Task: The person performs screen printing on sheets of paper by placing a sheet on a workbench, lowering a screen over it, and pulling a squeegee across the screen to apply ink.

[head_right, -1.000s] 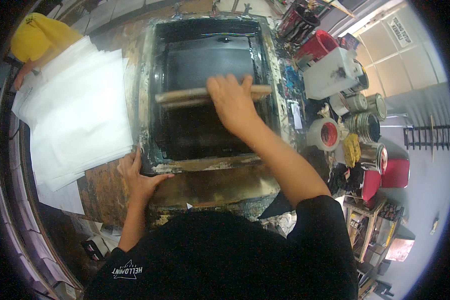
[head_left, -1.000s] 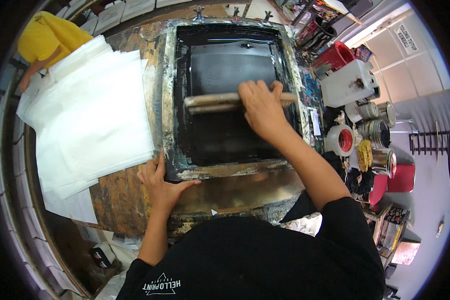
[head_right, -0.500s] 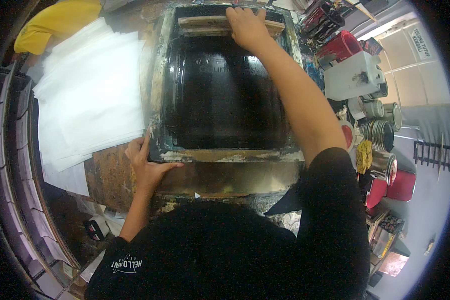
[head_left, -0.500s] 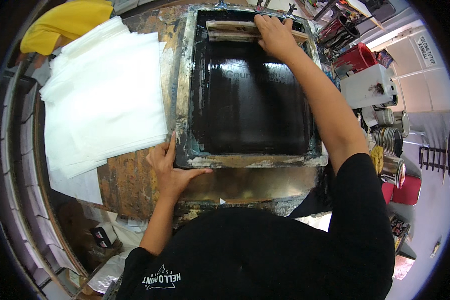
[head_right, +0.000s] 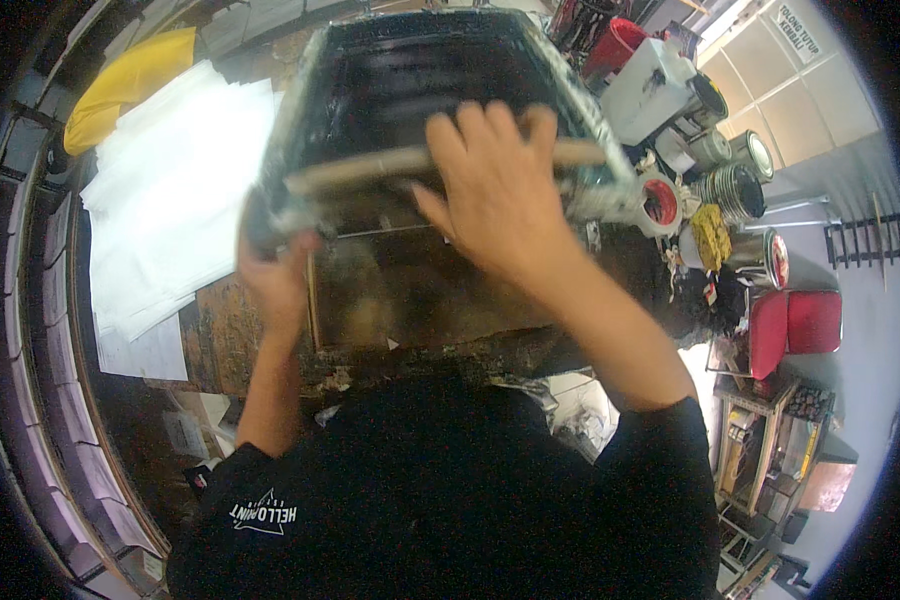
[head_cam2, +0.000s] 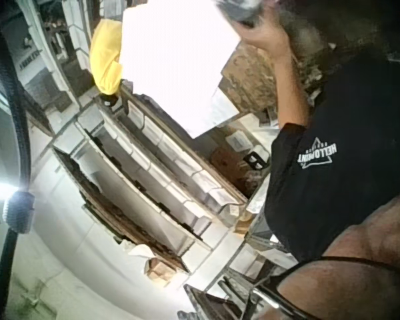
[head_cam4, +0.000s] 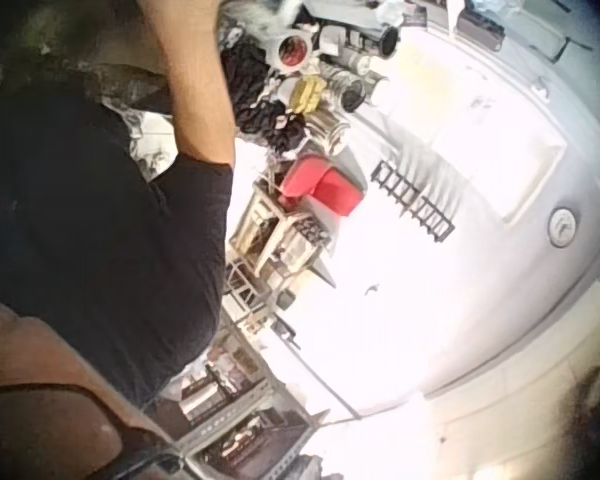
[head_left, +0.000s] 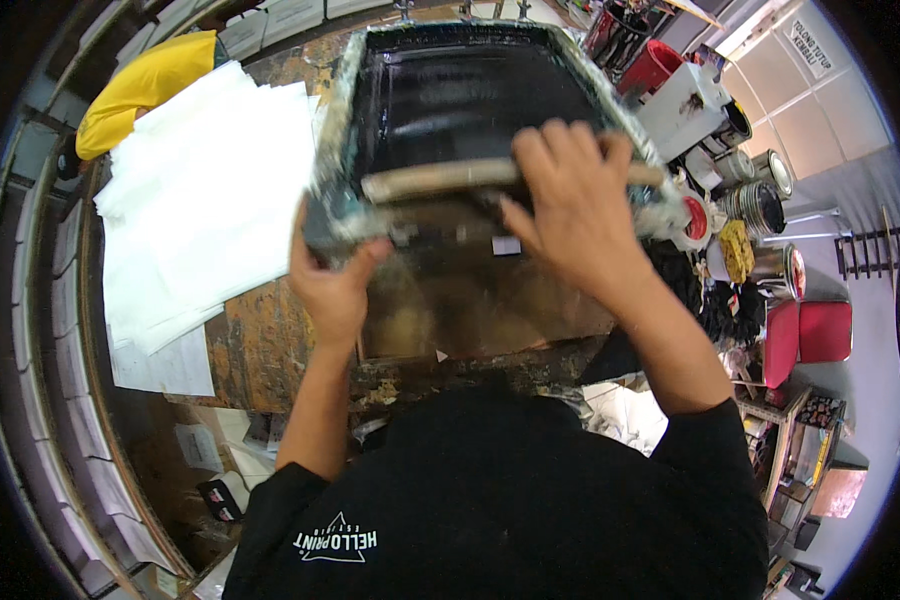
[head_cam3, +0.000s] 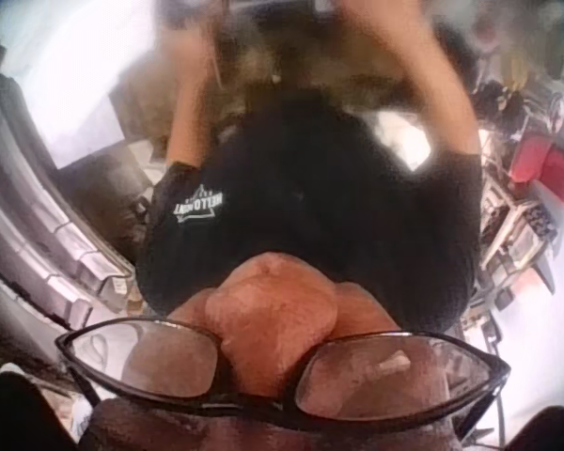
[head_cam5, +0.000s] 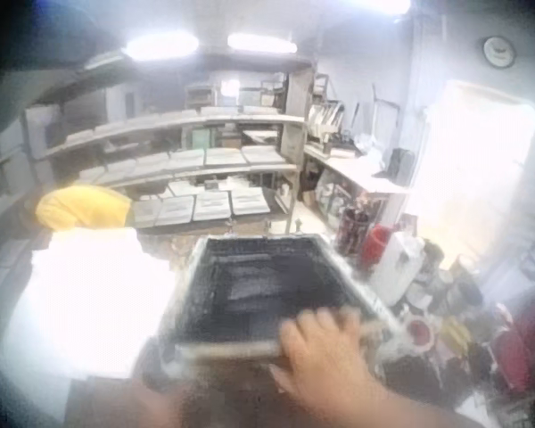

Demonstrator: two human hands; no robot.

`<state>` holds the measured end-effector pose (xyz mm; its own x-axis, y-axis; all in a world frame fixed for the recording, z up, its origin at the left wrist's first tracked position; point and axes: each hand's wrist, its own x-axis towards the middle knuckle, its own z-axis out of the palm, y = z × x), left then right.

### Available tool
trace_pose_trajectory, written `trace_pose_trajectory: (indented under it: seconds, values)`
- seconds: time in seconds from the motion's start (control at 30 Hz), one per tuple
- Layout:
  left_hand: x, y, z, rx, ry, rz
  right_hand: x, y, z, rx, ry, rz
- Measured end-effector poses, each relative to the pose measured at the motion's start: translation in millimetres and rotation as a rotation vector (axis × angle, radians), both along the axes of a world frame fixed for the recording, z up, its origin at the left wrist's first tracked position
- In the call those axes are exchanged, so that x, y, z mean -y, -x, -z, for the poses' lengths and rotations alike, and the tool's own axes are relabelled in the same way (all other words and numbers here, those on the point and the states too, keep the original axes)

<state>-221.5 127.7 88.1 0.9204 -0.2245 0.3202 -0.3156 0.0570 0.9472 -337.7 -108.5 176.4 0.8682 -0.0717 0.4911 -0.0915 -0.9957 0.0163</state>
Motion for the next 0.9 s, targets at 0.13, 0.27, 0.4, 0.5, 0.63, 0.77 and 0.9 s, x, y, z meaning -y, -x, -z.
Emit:
trace_pose_trajectory:
  seconds: [0.13,0.27,0.4,0.5,0.63,0.77,0.9]
  values:
    - [29,-55,-35,0.338,0.193,-0.052,17,-46,-83,0.138,0.053,0.001]
    - [69,-140,0,0.308,0.194,-0.090,28,-80,-139,-0.012,-0.102,0.120]
    - [128,-218,67,0.404,-0.471,-0.006,35,-98,-162,-0.048,-0.155,0.115]
    - [174,-269,104,0.792,-0.750,-0.107,37,-101,-161,0.140,-0.024,0.074]
    - [194,-286,131,0.704,-0.953,-0.051,39,-98,-162,0.131,-0.002,0.057]
    - [173,-268,114,0.619,-0.649,-0.034,50,-99,-169,0.034,-0.102,0.030]
    - [105,-238,69,0.420,-0.493,-0.125,57,-98,-181,-0.092,-0.297,0.017]
